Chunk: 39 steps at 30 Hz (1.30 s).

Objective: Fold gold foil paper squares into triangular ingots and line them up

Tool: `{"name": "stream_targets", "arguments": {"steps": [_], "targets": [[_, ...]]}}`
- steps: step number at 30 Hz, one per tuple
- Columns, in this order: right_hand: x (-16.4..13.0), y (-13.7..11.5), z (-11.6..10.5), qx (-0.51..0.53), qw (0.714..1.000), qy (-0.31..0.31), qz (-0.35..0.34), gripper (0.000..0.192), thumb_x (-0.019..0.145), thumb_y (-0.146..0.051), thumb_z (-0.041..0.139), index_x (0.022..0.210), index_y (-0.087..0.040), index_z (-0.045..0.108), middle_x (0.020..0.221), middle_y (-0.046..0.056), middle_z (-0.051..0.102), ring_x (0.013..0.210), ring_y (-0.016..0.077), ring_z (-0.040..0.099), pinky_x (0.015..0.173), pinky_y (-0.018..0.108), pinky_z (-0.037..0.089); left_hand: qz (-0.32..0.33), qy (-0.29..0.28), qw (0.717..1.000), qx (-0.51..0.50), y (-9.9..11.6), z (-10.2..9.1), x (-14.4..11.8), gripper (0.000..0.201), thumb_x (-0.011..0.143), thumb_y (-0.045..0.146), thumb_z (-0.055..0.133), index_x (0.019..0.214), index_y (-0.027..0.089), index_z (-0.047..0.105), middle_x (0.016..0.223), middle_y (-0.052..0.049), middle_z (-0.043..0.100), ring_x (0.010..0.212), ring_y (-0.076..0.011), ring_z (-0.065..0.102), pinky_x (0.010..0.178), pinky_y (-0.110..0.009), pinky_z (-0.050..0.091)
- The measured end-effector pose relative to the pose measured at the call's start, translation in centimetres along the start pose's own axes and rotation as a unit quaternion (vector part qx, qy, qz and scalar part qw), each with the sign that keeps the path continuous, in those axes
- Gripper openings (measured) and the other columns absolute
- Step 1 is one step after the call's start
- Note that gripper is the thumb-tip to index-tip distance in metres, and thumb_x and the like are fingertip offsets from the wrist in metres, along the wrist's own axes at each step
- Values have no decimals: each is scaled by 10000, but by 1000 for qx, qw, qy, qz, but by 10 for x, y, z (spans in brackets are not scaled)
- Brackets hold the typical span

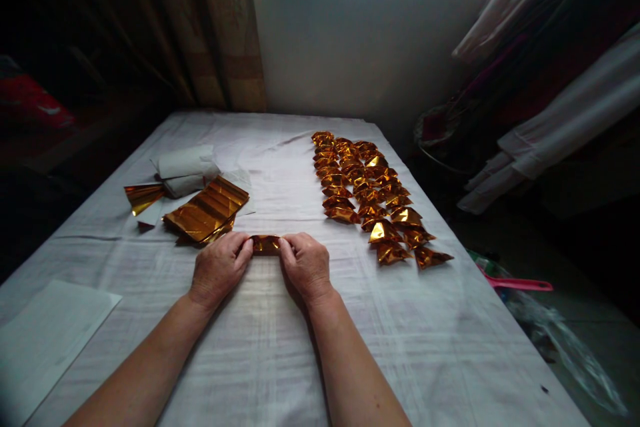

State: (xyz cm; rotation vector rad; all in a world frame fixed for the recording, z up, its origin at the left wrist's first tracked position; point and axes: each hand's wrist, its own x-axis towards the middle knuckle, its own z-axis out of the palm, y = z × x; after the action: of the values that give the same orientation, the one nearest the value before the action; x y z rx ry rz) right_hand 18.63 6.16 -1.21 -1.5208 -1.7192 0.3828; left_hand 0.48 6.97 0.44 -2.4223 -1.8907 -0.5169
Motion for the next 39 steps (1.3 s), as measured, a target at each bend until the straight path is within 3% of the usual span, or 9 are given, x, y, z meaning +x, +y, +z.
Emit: {"name": "stream_targets", "arguments": {"steps": [15, 39], "targets": [[3, 3, 5, 6, 1000, 4, -10, 226, 920, -267, 528, 815, -235, 726, 778, 30, 728, 720, 162, 664, 692, 255, 477, 46, 0, 999, -14, -3, 2, -1, 235, 950, 266, 453, 788, 211, 615, 809, -37, 697, 758, -204, 620, 722, -319, 408], [3, -2, -6, -20, 999, -26, -23, 270, 943, -265, 479, 835, -242, 725, 823, 30, 733, 770, 159, 675, 729, 242, 481, 39, 8, 997, -62, -4, 3, 0, 257, 951, 272, 452, 758, 206, 607, 780, -27, 691, 709, -184, 611, 670, -299, 384]]}}
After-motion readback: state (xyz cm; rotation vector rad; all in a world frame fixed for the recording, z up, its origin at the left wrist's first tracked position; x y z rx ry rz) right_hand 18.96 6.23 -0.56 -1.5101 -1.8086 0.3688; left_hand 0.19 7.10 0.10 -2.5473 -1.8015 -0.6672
